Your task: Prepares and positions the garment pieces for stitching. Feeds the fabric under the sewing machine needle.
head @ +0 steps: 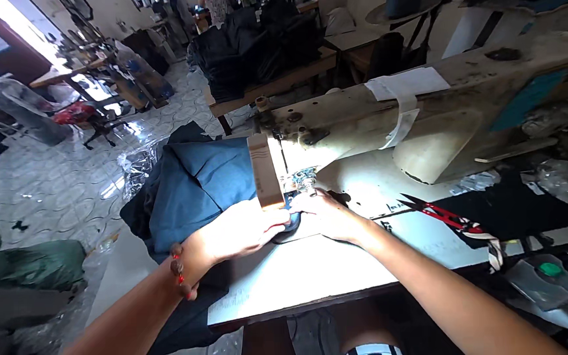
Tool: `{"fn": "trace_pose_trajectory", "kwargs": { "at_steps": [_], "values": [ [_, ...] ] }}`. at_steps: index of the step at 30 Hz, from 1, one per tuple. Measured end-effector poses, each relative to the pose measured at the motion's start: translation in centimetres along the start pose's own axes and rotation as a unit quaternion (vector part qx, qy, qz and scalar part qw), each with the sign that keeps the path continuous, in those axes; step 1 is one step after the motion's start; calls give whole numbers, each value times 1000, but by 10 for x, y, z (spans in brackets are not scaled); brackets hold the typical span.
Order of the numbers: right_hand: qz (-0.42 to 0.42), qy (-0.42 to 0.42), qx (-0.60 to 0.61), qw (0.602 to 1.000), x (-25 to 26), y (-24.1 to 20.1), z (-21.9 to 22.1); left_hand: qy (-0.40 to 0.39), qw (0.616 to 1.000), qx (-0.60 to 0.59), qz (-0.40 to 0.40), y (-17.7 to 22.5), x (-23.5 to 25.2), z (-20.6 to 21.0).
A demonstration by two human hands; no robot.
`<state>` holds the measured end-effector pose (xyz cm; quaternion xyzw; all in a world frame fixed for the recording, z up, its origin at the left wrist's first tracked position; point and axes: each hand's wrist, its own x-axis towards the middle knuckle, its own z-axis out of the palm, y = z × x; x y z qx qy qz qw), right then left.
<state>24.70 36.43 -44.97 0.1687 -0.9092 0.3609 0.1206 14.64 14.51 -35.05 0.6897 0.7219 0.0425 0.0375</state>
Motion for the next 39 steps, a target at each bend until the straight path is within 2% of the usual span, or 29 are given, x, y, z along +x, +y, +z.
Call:
{"fn": "trace_pose_trajectory", "kwargs": {
  "at_steps": [2,5,10,14,18,21,27,30,34,37,39],
  "values": [
    [-23,24,20,999,3,2,9,-33,998,37,-50,-3,0,-10],
    [15,45,34,998,2,-6,14,12,994,71,-82,-15,-4,-16],
    [57,53,41,996,0,-9,15,-33,983,22,-178,-15,-3,-24],
    [57,53,32,996,-1,-7,16,-12,978,-53,-204,-13,-1,-27],
    [68,44,28,996,-2,-9,16,-36,972,34,-230,-11,0,-17],
    [59,48,23,997,-1,-8,17,-1,975,81,-206,-9,0,-3],
    [3,51,33,998,-2,4,19,-46,980,61,-183,23,9,0],
    [-29,47,39,998,-3,7,18,-36,978,68,-192,36,13,9],
    [-36,25,23,999,-5,1,10,38,980,94,-169,39,13,27],
    [-61,16,18,998,-10,2,6,109,987,75,-89,36,14,45],
    [-100,18,-6,995,-16,2,9,125,988,83,-43,39,15,57]
  ]
}}
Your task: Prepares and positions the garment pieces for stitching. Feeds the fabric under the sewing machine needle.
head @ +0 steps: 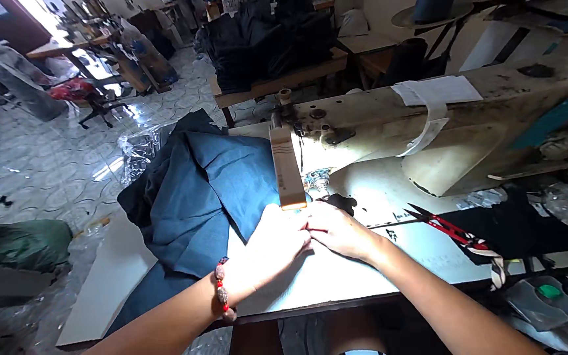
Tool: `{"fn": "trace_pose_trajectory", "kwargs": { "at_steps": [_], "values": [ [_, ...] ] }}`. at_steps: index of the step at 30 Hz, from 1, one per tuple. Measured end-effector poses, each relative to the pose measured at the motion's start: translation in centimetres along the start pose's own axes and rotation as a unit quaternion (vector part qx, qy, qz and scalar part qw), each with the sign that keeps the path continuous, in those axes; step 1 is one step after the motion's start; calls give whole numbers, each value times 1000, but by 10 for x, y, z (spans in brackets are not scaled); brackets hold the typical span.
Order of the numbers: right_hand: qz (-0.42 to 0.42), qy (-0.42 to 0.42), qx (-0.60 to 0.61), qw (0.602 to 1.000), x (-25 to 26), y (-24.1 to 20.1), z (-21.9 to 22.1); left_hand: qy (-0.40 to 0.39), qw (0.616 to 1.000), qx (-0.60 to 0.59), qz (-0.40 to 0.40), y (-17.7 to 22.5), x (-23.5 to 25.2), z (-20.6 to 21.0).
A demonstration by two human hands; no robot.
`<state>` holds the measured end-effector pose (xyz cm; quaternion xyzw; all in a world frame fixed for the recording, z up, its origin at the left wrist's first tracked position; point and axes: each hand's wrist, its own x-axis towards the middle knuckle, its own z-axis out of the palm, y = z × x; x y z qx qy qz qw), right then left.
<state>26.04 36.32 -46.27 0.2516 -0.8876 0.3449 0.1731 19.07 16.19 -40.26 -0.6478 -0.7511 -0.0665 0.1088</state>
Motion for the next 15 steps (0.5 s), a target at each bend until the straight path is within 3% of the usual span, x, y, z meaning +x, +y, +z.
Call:
{"fn": "trace_pose_trajectory", "kwargs": {
  "at_steps": [5,10,15],
  "values": [
    [-46,23,-68,996,-16,-13,7,-2,998,-45,45,-23,-13,11],
    [-59,35,-111,991,-21,-19,7,-115,991,-28,-63,-37,-23,-1],
    [-58,42,-112,991,-19,-15,8,-136,984,-54,-100,-30,-25,-2]
  ]
}}
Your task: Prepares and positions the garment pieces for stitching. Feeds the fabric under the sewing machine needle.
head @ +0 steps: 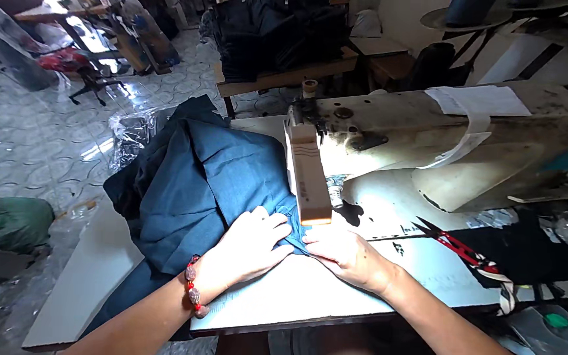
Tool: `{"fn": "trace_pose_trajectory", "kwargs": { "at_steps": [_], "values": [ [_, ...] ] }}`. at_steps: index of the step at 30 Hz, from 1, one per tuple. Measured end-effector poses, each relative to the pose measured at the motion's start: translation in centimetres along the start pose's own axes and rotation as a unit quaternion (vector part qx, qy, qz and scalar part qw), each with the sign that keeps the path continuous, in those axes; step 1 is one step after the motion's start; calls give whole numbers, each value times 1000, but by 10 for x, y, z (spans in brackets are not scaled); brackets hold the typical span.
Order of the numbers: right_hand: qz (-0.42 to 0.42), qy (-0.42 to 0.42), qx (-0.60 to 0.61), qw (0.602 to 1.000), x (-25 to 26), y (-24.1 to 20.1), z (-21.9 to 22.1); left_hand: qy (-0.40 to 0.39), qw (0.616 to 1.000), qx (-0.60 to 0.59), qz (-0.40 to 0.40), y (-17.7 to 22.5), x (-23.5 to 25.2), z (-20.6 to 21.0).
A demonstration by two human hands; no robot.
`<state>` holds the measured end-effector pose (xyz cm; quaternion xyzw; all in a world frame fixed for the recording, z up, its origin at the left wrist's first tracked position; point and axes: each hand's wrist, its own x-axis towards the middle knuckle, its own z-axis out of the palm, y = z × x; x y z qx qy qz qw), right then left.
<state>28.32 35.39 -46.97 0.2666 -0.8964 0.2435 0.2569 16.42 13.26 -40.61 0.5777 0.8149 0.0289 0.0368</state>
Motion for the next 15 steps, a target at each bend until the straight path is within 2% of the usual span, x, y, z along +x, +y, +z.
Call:
{"fn": "trace_pose_trajectory", "kwargs": {
  "at_steps": [6,10,12,14,15],
  "values": [
    [59,1,36,998,16,18,1,98,994,55,-8,-24,19,2],
    [133,-25,78,988,28,17,-5,122,984,120,43,-26,24,-32],
    [149,-32,93,984,28,16,-5,105,983,137,61,-23,24,-49],
    [154,-32,99,983,28,18,-4,35,988,148,38,-17,22,-65],
    [156,-33,102,982,28,19,-3,26,986,160,40,-17,20,-69]
  ]
}}
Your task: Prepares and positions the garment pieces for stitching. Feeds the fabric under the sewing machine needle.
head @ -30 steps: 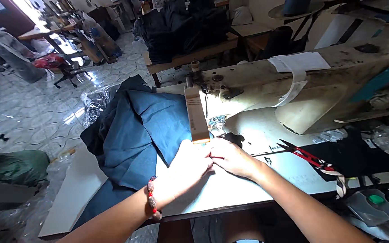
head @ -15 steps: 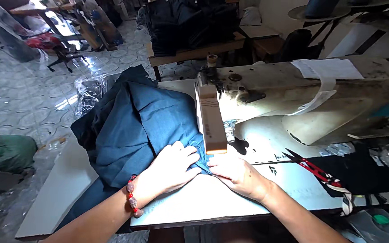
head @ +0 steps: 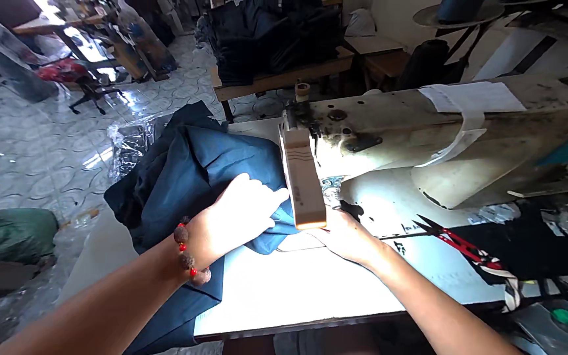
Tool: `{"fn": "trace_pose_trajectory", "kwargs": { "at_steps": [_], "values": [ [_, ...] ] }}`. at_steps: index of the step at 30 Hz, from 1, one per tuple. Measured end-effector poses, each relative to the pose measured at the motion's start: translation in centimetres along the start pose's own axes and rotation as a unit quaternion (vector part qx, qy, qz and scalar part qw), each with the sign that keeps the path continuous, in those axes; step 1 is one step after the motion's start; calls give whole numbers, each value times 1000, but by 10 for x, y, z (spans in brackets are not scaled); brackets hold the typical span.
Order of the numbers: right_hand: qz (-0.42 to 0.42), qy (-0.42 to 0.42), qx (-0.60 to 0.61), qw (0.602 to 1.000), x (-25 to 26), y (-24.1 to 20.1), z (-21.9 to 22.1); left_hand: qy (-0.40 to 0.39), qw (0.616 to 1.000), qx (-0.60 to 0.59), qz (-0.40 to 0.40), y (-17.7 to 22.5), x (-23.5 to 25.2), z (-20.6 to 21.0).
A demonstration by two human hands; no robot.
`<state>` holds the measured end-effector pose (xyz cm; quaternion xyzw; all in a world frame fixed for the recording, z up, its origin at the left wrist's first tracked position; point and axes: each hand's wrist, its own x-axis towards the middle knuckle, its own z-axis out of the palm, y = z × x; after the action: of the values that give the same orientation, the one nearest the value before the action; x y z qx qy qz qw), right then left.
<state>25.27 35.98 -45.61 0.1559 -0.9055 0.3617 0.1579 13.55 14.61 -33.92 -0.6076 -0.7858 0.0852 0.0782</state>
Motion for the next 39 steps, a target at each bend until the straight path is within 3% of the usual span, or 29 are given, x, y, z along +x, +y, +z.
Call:
{"fn": "trace_pose_trajectory", "kwargs": {
  "at_steps": [4,8,14,19,22,25,27,34,37,39],
  "values": [
    [24,-16,23,999,2,-1,-3,27,998,32,40,-4,-2,-3],
    [10,-24,21,999,2,0,-3,16,999,15,27,4,-2,1],
    [-68,-45,-9,997,-1,5,-2,-37,990,-100,88,30,-3,17],
    [-147,15,-34,988,-29,-9,11,67,979,-134,138,50,-8,52],
    [-134,22,-48,990,-35,-9,7,99,986,-89,104,43,-13,58],
    [-133,8,-70,989,-31,-13,6,39,998,-25,50,48,-15,47],
    [-144,13,-90,985,-29,-15,10,56,997,-8,56,51,-15,46],
    [-137,27,-109,984,-22,-3,8,-27,997,-68,32,45,-11,48],
    [-105,7,-70,992,-9,5,3,-100,988,-112,-34,37,0,37],
    [-73,10,-46,996,-1,6,2,-67,991,-96,-61,25,5,33]
  ]
}}
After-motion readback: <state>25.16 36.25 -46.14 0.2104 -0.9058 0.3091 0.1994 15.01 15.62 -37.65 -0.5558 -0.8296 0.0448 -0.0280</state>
